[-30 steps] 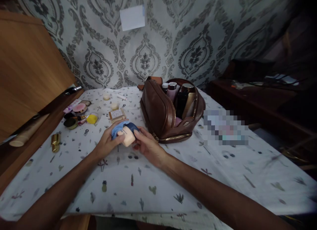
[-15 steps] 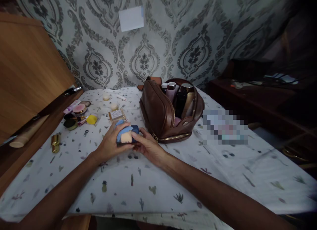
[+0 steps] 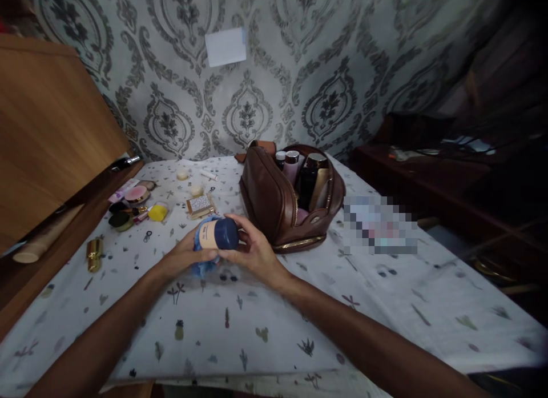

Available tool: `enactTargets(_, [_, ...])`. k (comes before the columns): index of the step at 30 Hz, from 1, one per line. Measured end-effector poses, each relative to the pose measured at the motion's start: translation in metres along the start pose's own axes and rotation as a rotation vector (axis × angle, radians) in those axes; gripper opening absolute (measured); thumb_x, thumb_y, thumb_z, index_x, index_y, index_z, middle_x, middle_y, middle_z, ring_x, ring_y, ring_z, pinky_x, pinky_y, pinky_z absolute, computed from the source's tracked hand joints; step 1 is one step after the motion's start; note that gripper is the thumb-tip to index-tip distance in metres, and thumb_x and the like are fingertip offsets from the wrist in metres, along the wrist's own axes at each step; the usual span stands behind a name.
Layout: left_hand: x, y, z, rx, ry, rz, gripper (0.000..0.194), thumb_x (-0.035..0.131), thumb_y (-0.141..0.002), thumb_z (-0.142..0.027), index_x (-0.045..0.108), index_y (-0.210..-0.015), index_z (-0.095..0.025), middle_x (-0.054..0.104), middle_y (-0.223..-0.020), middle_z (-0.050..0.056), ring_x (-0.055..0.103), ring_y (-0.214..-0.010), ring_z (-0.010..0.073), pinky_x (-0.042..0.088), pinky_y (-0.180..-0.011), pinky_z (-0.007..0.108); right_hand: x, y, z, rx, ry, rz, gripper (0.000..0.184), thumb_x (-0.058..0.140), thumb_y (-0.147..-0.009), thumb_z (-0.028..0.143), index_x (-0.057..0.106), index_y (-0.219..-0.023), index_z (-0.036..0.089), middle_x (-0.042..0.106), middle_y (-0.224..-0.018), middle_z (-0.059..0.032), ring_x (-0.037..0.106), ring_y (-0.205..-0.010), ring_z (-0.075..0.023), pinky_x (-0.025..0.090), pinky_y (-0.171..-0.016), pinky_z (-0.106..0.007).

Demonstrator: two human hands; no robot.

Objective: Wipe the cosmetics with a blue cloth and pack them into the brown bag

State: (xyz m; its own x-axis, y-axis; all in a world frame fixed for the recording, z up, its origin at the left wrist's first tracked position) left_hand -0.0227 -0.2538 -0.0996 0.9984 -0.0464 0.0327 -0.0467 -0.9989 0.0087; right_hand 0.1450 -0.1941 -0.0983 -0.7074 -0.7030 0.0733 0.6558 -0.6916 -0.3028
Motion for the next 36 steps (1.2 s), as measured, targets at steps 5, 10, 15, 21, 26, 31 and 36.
enactTargets(5, [0.004, 0.006, 0.0, -0.1, 0.188, 0.045, 0.064, 0.085, -0.062, -0.059, 0.059, -0.1, -0.014, 0.068, -0.071, 0.003, 0.061, -0.055, 0.0136, 0.05, -0.05, 0.023, -0.001, 0.009, 0.014, -0.309, 0.416, 0.023, 0.061, 0.074, -0.086, 0.035, 0.048, -0.14, 0.028, 0.054, -0.116, -0.0079, 0.059, -0.102, -0.0196, 0.058, -0.082, -0.032])
enactTargets(10, [0.02, 0.009, -0.004, -0.179, 0.192, 0.069, 0.061, 0.076, -0.065, -0.071, 0.057, -0.085, -0.016, 0.068, -0.06, 0.003, 0.059, -0.044, 0.0143, 0.046, -0.043, 0.023, -0.009, 0.017, 0.031, -0.454, 0.673, 0.027, 0.06, 0.065, -0.092, 0.03, 0.039, -0.147, 0.032, 0.049, -0.123, -0.0094, 0.059, -0.102, -0.0198, 0.058, -0.084, -0.031])
enactTargets(15, [0.046, 0.004, -0.015, -0.275, 0.123, 0.021, 0.068, 0.062, -0.068, -0.084, 0.059, -0.077, -0.016, 0.061, -0.049, 0.002, 0.055, -0.037, 0.0153, 0.041, -0.036, 0.023, -0.029, 0.027, 0.056, -0.46, 0.844, -0.009, 0.064, 0.062, -0.092, 0.025, 0.035, -0.149, 0.034, 0.048, -0.128, -0.0105, 0.06, -0.109, -0.0229, 0.059, -0.085, -0.035])
enactTargets(21, [0.081, -0.013, -0.05, -0.15, 0.023, 0.037, 0.058, 0.06, -0.081, -0.071, 0.066, -0.079, -0.013, 0.066, -0.061, 0.005, 0.061, -0.051, 0.016, 0.05, -0.048, 0.024, -0.063, 0.037, 0.096, -0.522, 0.886, -0.183, 0.058, 0.067, -0.091, 0.032, 0.041, -0.143, 0.032, 0.055, -0.122, -0.0094, 0.061, -0.11, -0.0239, 0.058, -0.086, -0.036])
enactTargets(26, [0.115, -0.026, -0.082, 0.116, -0.478, 0.179, 0.05, 0.05, -0.095, -0.049, 0.057, -0.134, -0.019, 0.069, -0.079, 0.004, 0.063, -0.068, 0.0173, 0.048, -0.06, 0.024, -0.106, 0.033, 0.125, -0.388, 0.884, -0.394, 0.06, 0.073, -0.084, 0.045, 0.05, -0.136, 0.026, 0.059, -0.124, -0.0116, 0.062, -0.105, -0.0263, 0.057, -0.082, -0.038])
enactTargets(31, [0.145, -0.04, -0.081, 0.262, -1.088, 0.171, 0.064, 0.049, -0.092, -0.034, 0.036, -0.152, -0.015, 0.069, -0.074, 0.004, 0.062, -0.063, 0.0211, 0.041, -0.054, 0.026, -0.138, 0.023, 0.144, -0.223, 1.013, -0.415, 0.056, 0.073, -0.079, 0.039, 0.057, -0.129, 0.022, 0.062, -0.118, -0.0109, 0.063, -0.096, -0.0254, 0.054, -0.081, -0.039])
enactTargets(36, [0.15, -0.043, -0.071, 0.234, -1.313, 0.227, 0.054, 0.048, -0.09, -0.025, 0.049, -0.144, -0.019, 0.075, -0.093, 0.01, 0.07, -0.079, 0.0275, 0.049, -0.066, 0.033, -0.146, 0.011, 0.15, -0.094, 1.249, -0.249, 0.051, 0.074, -0.077, 0.034, 0.061, -0.123, 0.018, 0.067, -0.114, -0.0096, 0.065, -0.1, -0.0258, 0.051, -0.086, -0.038])
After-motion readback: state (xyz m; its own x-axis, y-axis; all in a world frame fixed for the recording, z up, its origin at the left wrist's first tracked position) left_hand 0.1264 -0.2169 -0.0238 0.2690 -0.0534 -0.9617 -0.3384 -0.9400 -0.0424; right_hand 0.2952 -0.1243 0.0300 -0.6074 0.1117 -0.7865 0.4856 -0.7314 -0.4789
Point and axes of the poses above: each hand's wrist, its own y-axis away from the middle knuckle, its own x-axis out of the palm, z = x × y, the point moved 3 cm from there along -y, towards the middle knuckle
